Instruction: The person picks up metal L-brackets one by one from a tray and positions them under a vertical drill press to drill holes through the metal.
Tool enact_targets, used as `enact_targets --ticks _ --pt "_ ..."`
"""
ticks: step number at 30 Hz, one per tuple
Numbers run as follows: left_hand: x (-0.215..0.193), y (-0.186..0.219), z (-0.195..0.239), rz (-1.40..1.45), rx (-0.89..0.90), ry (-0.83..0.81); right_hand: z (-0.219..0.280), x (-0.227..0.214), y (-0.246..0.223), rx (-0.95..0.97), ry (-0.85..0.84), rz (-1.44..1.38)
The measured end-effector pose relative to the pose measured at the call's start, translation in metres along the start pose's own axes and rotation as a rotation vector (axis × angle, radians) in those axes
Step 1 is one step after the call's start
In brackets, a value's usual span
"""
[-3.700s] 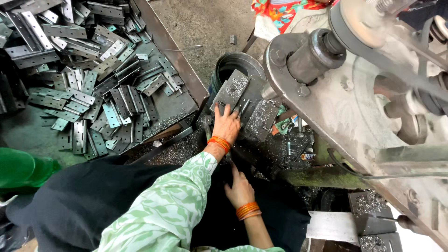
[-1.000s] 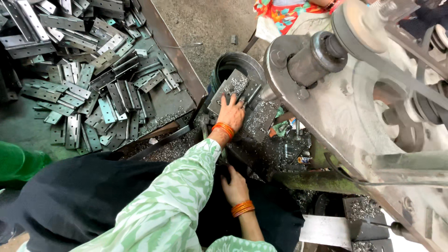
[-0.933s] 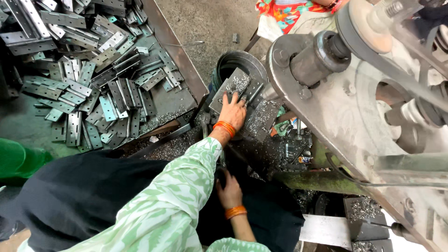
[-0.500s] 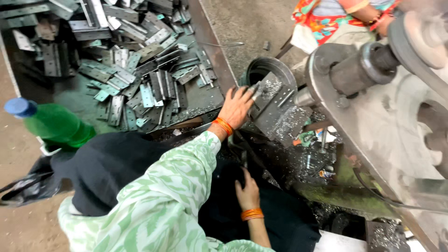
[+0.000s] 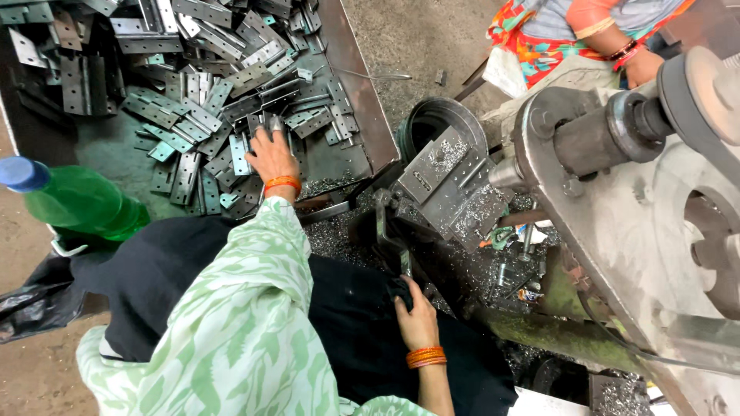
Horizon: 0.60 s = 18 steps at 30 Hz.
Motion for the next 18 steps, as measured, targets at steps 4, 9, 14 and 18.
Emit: enact_targets --ticks 4,9,14,18 --pt "0.021 -0.020 -0.005 0.049 -0.083 -0.043 -0.002 0.000 -0.003 0.015 -0.027 -0.021" --pt "0.014 -0.023 -0.005 0.300 -0.126 -0.029 -0.002 -0.001 -0.004 0.042 -0.048 -0.026" --pt "-0.002 -0.028 -0.007 0.594 -0.250 0.106 -0.003 0.000 -0.001 0.034 -0.041 -0.032" --pt "-0.027 -0.017 -0.007 0.658 -0.199 0.236 -0.003 0.002 0.001 0.014 -0.039 -0.041"
Point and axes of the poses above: each hand's wrist, its own z-axis away from the middle knuckle, its own x-axis out of the palm, y = z × x, the point moved 6 cm from there along -z, towards the middle knuckle, and after that the axes turned 5 degrees about -y, right-handed, at the moved point
